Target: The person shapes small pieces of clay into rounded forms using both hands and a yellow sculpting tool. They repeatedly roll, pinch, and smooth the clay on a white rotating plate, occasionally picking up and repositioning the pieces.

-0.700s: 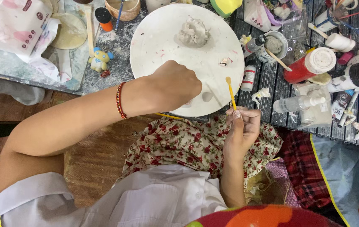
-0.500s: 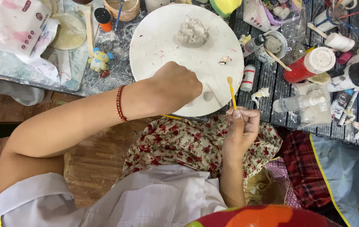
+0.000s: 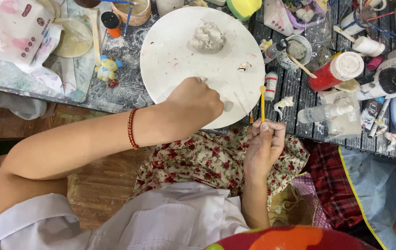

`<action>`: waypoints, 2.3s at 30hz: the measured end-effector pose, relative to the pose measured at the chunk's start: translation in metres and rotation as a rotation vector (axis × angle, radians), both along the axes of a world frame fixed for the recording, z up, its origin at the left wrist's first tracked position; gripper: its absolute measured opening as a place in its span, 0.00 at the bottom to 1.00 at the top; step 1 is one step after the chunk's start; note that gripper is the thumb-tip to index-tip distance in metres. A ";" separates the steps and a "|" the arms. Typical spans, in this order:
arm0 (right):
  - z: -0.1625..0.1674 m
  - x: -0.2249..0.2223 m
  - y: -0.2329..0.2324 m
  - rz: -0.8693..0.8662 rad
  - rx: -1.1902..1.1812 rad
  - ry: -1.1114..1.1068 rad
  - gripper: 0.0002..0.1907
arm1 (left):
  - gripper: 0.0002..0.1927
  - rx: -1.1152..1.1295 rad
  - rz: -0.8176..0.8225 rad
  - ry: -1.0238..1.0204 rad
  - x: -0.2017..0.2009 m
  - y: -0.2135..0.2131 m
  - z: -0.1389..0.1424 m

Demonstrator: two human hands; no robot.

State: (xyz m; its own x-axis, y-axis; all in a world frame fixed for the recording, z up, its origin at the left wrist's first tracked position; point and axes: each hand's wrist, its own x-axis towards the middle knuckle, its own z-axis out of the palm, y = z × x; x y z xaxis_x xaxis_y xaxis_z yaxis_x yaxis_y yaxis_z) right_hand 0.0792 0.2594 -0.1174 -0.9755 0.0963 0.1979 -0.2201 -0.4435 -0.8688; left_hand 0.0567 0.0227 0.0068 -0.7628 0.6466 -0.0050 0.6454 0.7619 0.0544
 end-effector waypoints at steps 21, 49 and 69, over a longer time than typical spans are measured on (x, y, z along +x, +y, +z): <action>-0.002 0.017 -0.021 -0.199 0.578 0.253 0.07 | 0.07 0.475 0.173 0.007 0.051 -0.031 -0.025; 0.026 0.065 0.013 -0.242 0.911 0.421 0.17 | 0.12 1.216 0.200 -0.375 0.079 0.038 -0.029; 0.014 0.086 0.026 -0.233 0.823 0.418 0.17 | 0.13 1.180 0.117 -0.443 0.094 0.053 -0.020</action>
State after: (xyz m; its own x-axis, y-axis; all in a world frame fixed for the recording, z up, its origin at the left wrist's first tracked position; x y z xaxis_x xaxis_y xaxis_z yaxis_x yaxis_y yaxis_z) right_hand 0.1656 0.2851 -0.1035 -0.7841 -0.0457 0.6190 -0.5895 0.3669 -0.7197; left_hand 0.1507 0.0755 -0.0129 -0.8960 0.3612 0.2581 0.3304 0.1543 0.9311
